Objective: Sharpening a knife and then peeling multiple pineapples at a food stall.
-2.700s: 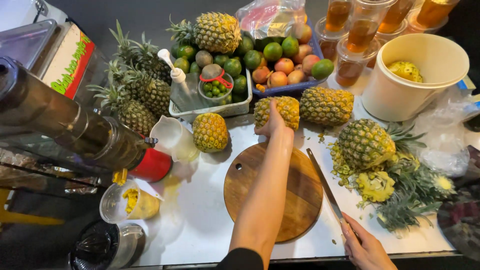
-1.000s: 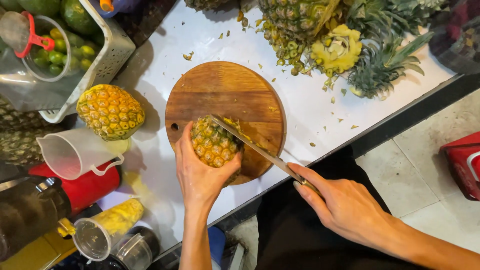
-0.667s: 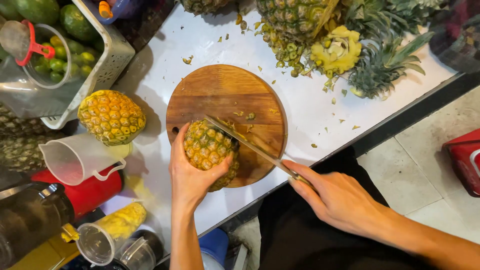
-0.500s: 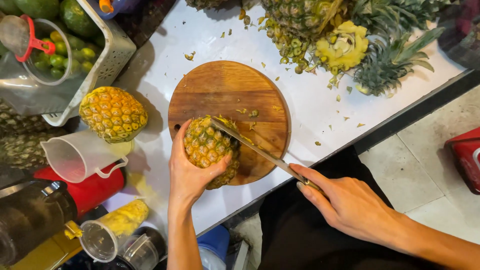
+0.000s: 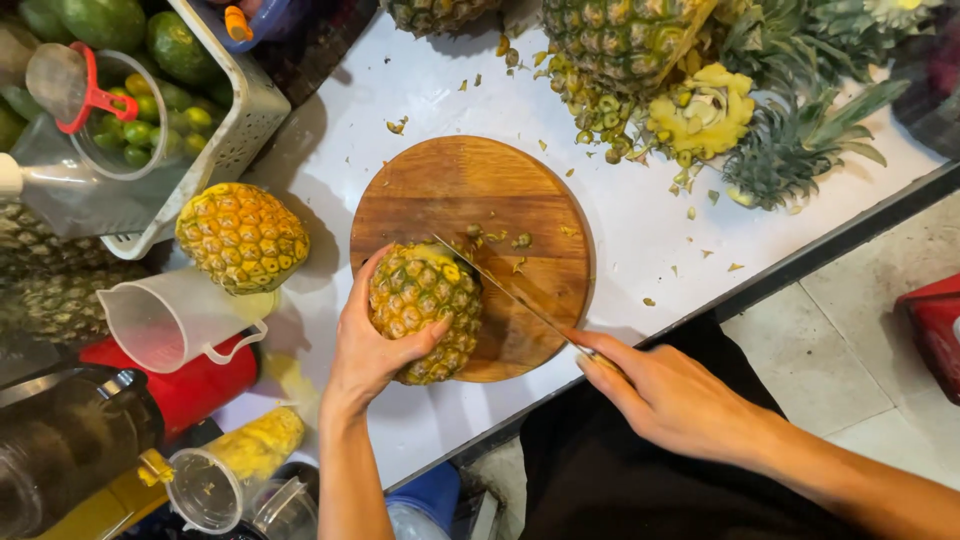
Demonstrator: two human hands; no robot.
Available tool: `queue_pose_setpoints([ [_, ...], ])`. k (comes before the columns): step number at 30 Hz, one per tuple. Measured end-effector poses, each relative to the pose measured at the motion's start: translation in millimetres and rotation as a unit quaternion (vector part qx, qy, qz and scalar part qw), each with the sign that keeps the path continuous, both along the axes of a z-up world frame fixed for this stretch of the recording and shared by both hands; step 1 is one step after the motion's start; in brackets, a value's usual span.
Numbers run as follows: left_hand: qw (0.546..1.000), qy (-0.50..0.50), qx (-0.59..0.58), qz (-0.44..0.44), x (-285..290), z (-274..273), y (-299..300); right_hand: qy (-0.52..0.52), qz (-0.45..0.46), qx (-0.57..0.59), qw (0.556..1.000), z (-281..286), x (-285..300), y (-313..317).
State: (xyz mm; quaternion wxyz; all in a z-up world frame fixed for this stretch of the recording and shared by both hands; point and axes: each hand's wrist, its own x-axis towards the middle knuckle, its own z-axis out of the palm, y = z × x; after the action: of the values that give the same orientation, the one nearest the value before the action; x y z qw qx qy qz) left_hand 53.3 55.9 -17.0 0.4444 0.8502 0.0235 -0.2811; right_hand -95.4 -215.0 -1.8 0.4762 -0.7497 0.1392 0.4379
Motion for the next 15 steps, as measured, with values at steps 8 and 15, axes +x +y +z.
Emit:
queue_pose_setpoints([
  [8, 0.999, -0.028, -0.009, -0.018, 32.4, 2.9, 37.3, -0.009, -0.067, 0.029, 0.997, -8.7, 14.6, 1.5],
  [15, 0.97, -0.065, 0.228, -0.059, 19.2, 38.1, -1.5, -0.073, -0.145, -0.11, 0.981, -6.9, 1.7, -9.8],
])
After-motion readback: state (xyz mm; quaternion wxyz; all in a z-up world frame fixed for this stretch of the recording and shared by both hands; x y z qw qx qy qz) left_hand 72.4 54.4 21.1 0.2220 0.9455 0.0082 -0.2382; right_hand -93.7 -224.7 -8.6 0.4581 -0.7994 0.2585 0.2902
